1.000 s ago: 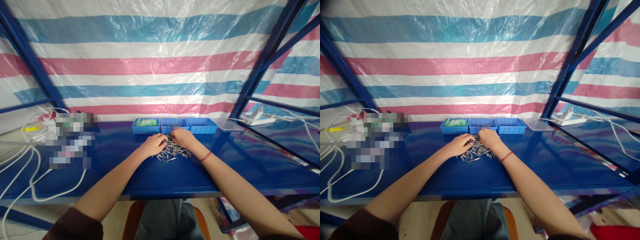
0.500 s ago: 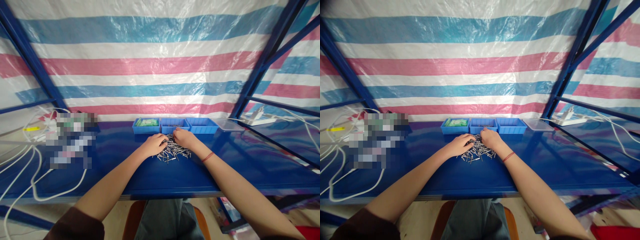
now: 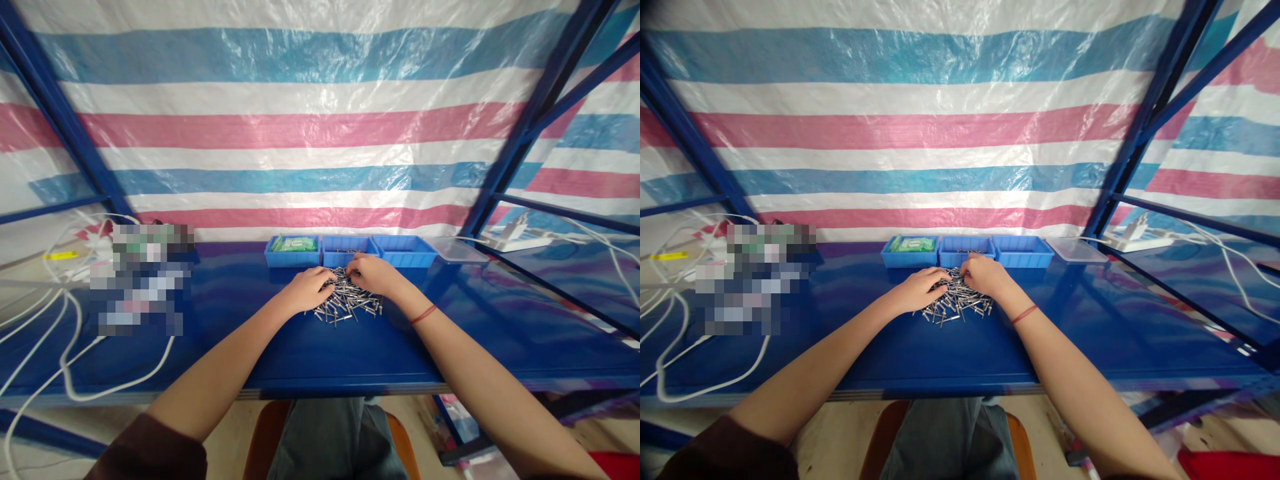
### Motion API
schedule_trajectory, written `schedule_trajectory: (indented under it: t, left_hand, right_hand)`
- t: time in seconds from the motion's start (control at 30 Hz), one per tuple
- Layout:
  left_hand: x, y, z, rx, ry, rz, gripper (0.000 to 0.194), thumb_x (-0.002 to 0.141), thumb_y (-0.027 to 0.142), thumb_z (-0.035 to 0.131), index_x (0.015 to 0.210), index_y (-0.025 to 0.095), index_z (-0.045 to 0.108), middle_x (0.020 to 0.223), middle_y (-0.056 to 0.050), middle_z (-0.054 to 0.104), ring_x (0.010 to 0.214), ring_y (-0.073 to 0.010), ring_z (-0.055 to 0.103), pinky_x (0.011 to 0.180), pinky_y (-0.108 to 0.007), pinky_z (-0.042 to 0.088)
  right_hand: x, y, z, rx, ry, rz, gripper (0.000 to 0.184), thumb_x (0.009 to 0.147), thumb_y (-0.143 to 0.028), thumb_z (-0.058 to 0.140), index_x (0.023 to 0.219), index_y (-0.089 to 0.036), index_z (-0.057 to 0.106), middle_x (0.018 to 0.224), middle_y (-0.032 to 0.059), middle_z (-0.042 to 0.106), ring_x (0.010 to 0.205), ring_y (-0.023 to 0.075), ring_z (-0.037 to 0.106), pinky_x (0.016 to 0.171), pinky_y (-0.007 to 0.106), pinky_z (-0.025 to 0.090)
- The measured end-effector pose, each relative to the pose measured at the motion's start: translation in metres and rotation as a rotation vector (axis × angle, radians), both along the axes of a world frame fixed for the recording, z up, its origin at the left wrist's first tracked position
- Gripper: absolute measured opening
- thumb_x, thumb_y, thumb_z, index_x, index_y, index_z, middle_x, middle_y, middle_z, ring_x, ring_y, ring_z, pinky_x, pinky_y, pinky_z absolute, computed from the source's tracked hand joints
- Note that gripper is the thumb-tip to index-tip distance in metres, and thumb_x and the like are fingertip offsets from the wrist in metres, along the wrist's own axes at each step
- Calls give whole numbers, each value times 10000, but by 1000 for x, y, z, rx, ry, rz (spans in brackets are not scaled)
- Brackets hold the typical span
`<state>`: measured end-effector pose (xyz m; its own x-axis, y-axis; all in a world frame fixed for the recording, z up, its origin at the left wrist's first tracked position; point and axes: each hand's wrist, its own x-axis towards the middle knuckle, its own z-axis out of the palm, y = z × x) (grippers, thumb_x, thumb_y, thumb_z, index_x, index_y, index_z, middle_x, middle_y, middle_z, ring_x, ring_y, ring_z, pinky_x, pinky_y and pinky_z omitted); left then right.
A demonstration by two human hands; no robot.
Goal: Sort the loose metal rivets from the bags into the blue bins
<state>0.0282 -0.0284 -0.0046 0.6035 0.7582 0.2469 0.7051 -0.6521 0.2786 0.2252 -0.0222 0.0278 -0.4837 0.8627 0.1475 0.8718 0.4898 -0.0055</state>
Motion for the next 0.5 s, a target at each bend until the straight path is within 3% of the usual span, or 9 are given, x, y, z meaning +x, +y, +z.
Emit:
schedule_trajectory:
  t: [0.5]
  left_hand:
    - [0,0,0,1,-3,2,266,888,300,443,1117,224,555,1227,-60,558,1143,-218,520,982,-381,412]
  right_hand:
    - [-12,-6,0,166,-175,85,219,866,-177,445,888,-158,662,942,99,621,811,188,616,645,259,393]
